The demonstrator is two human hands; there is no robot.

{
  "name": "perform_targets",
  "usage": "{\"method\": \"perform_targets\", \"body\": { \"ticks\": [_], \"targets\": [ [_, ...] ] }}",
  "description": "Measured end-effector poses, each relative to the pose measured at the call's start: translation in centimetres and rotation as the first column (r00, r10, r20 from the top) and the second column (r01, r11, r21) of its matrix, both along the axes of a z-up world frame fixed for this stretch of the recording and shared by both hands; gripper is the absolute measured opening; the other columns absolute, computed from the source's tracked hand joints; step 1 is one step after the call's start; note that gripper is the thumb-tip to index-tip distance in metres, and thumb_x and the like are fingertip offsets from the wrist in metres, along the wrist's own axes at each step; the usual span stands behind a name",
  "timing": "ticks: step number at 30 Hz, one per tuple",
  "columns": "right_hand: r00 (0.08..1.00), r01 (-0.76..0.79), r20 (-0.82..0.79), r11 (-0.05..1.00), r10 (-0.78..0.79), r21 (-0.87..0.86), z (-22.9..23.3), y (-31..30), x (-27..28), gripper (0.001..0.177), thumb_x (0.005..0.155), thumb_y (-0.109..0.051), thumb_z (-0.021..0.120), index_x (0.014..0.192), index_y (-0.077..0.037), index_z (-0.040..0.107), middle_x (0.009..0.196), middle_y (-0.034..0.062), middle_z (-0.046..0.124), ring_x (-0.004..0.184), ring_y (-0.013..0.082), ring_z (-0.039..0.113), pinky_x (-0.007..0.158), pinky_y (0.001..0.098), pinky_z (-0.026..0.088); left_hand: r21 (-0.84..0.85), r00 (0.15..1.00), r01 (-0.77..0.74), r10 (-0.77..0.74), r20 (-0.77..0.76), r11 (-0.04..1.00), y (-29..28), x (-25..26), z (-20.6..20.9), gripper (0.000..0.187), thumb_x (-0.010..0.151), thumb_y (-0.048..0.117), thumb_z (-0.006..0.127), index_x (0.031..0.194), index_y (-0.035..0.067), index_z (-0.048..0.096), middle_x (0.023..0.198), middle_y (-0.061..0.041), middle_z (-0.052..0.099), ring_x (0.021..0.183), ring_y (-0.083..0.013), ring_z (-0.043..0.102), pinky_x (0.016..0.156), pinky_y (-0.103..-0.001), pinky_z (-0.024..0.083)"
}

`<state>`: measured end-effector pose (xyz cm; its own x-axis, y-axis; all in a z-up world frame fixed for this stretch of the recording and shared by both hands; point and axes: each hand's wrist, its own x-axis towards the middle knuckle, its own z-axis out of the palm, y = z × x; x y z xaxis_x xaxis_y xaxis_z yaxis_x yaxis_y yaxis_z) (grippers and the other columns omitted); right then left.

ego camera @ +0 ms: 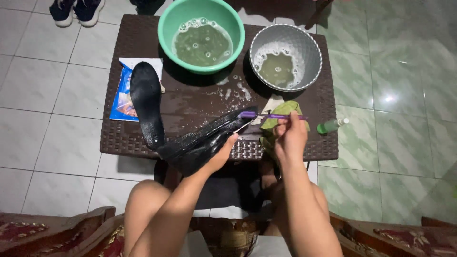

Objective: The person scrubs a black and white slip-on shoe with a purple brush, repeatedly dipping the brush into a green basin of soapy water. They clean the sole, sides, and interior of the shoe while sitting on the floor.

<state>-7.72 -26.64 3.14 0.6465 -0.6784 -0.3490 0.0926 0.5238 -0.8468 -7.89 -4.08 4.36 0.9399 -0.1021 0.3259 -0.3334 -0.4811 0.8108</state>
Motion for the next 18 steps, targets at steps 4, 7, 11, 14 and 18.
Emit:
{"method": "perform_targets", "body": {
  "ticks": [4, 7, 11, 14, 18],
  "targets": [
    [0.989, -0.149, -0.022, 0.975, 0.147, -0.166, 0.1, 3.8, 0.1, 0.019, 0.107, -0.018, 0.052, 0.088, -0.013, 0.052, 0.057, 0.0083, 0.057, 0.035, 0.0086, 0.044, 0.033, 0.0204, 0.032, 0.082, 0.999, 0.021, -0.024, 0.037, 0.996, -0.5, 0.3, 5.5, 0.05, 0.091, 0.055, 0.067, 0.106, 0.008, 0.077, 0.109, -0.02, 0.075, 0.114, -0.0332, 0.068, 0.103, -0.053, 0.05],
    [0.955, -0.293, 0.006, 0.943, 0.297, -0.158, 1.2, 5.7, -0.8, 0.015, 0.104, -0.015, 0.058, 0.092, -0.008, 0.054, 0.063, 0.016, 0.063, 0.037, 0.0131, 0.049, 0.036, 0.0208, 0.036, 0.157, 0.994, -0.012, -0.005, 0.108, 0.987, -0.4, -0.3, 6.6, 0.045, 0.088, 0.049, 0.072, 0.099, 0.005, 0.077, 0.1, -0.021, 0.077, 0.109, -0.0337, 0.07, 0.095, -0.053, 0.055],
    [0.998, -0.064, -0.003, 0.987, 0.064, -0.149, -0.9, -0.2, 0.4, 0.017, 0.106, -0.02, 0.056, 0.092, -0.01, 0.056, 0.058, 0.0104, 0.057, 0.039, 0.0101, 0.046, 0.034, 0.0186, 0.033, 0.187, 0.961, -0.068, 0.014, 0.275, 0.98, 0.0, -0.5, 4.4, 0.039, 0.09, 0.048, 0.072, 0.096, 0.01, 0.078, 0.099, -0.016, 0.076, 0.107, -0.0302, 0.071, 0.092, -0.047, 0.056],
    [0.996, -0.091, -0.022, 0.979, 0.088, -0.184, 1.6, 2.4, -0.3, 0.024, 0.107, -0.023, 0.055, 0.087, -0.009, 0.057, 0.056, 0.0089, 0.052, 0.039, 0.009, 0.042, 0.034, 0.0185, 0.03, 0.181, 0.937, -0.093, 0.024, 0.349, 0.979, 0.4, 0.2, 3.0, 0.037, 0.09, 0.049, 0.072, 0.096, 0.014, 0.078, 0.101, -0.013, 0.077, 0.108, -0.0281, 0.071, 0.093, -0.045, 0.056],
    [0.957, -0.279, -0.016, 0.9, 0.291, -0.335, 3.6, 6.2, -0.9, 0.032, 0.105, -0.024, 0.057, 0.079, -0.007, 0.06, 0.057, 0.0132, 0.062, 0.036, 0.0115, 0.047, 0.035, 0.0213, 0.031, 0.127, 0.885, 0.236, -0.159, -0.438, 0.964, 1.4, 0.6, 10.5, 0.061, 0.092, 0.07, 0.045, 0.125, 0.025, 0.07, 0.13, -0.011, 0.069, 0.129, -0.0262, 0.058, 0.118, -0.049, 0.038]
  ]
}}
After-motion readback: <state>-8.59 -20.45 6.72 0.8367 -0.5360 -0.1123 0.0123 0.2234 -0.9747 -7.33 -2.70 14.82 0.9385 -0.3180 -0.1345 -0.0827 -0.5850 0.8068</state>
